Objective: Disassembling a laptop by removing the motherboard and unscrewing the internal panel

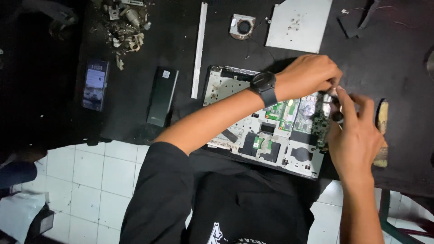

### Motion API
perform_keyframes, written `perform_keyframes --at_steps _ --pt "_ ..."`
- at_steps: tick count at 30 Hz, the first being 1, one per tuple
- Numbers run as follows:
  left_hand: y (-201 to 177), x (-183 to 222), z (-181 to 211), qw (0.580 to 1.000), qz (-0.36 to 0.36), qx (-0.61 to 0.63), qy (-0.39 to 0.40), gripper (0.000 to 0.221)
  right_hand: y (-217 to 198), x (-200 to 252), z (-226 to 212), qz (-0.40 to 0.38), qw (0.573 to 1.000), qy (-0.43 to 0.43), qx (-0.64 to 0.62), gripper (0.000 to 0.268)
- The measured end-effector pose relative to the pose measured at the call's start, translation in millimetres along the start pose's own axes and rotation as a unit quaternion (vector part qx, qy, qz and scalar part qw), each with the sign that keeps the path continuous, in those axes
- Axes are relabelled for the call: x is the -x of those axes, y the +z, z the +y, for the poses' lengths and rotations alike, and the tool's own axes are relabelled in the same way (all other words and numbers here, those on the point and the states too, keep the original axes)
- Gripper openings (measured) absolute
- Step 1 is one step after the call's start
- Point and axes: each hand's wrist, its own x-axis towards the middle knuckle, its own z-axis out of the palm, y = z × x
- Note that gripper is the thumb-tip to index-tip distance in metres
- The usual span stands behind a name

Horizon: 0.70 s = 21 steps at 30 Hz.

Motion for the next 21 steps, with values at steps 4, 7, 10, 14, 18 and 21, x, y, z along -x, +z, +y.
perform_keyframes --at_steps 4,7,10,14,18,21 --pt "-5 10 5 0.998 0.003 0.061 0.018 0.023 -35 14 -8 -0.01 0.932 0.124 -0.34 0.031" --pt "-2 16 3 0.999 0.018 0.045 0.024 0.021 -30 45 -1 -0.067 0.81 0.243 -0.529 0.034" --pt "-5 23 13 1.0 0.012 0.016 0.015 0.02 -30 76 3 -0.163 0.643 0.295 -0.688 0.04" --pt "-22 52 38 0.999 0.018 -0.03 0.037 0.032 -43 113 4 -0.302 0.566 0.166 -0.749 0.04" --pt "-53 88 47 0.999 0.022 0.038 0.022 0.022 -9 172 7 -0.43 0.44 0.218 -0.758 0.05" --pt "-73 108 31 0.998 0.039 0.04 -0.03 0.013 13 190 -4 -0.496 0.341 0.335 -0.725 0.047"
